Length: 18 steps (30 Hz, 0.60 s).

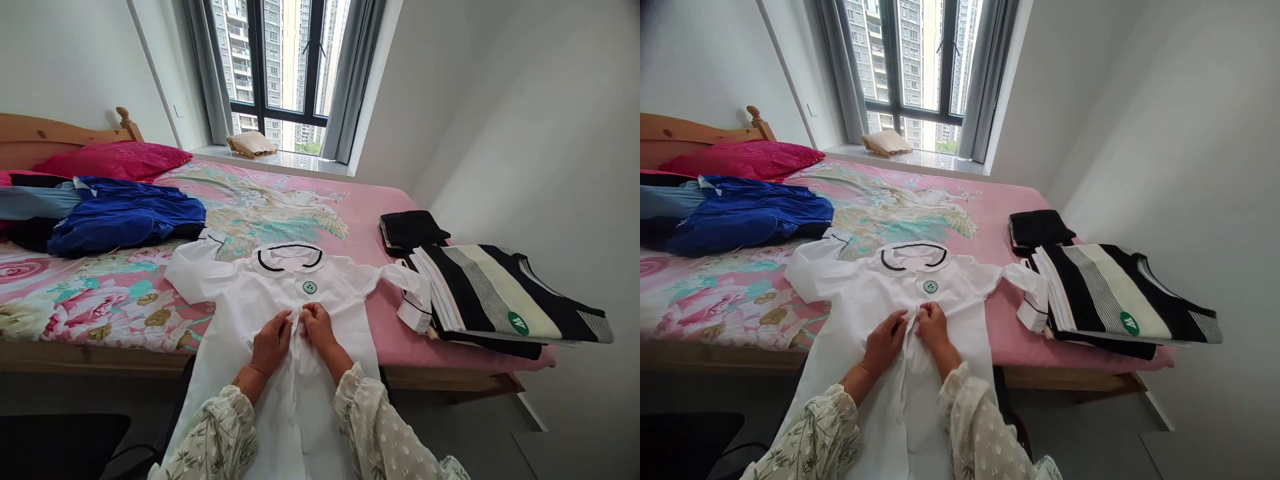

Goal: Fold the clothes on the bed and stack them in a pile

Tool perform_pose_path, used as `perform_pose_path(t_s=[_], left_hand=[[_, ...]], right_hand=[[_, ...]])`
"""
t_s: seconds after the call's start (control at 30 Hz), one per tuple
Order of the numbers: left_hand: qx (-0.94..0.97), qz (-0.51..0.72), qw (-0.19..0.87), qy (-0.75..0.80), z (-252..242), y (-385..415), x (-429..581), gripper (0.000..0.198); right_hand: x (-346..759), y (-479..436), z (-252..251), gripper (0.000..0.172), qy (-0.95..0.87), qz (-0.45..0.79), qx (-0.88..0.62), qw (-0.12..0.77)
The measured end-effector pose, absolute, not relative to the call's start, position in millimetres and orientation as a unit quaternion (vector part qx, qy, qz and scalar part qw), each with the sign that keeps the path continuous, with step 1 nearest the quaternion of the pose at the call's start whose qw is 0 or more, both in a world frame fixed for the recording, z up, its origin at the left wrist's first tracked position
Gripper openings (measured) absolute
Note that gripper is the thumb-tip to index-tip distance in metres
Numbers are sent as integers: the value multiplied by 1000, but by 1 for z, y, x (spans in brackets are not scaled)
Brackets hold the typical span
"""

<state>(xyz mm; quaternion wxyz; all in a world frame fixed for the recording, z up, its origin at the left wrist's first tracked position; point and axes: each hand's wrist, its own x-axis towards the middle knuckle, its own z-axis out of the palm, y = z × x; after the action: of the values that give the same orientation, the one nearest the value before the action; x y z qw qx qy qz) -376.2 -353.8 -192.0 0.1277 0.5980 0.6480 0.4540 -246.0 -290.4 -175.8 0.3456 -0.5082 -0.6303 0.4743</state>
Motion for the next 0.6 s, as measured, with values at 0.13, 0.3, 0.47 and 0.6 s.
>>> perform_pose_path(t_s=[0.13,0.3,0.47,0.6], left_hand=[[563,477,147,658,-178,-351,-375,30],[527,496,169,669,-150,-319,-377,34],[476,475,230,704,-148,-279,-389,46],[454,473,278,702,-161,-273,-399,45]], right_hand=[[-244,-272,-160,25,-695,351,-525,345],[-251,-244,-154,24,-778,310,-484,254],[-260,-226,-161,29,-816,330,-432,199],[-261,-212,-167,36,-803,379,-417,194]])
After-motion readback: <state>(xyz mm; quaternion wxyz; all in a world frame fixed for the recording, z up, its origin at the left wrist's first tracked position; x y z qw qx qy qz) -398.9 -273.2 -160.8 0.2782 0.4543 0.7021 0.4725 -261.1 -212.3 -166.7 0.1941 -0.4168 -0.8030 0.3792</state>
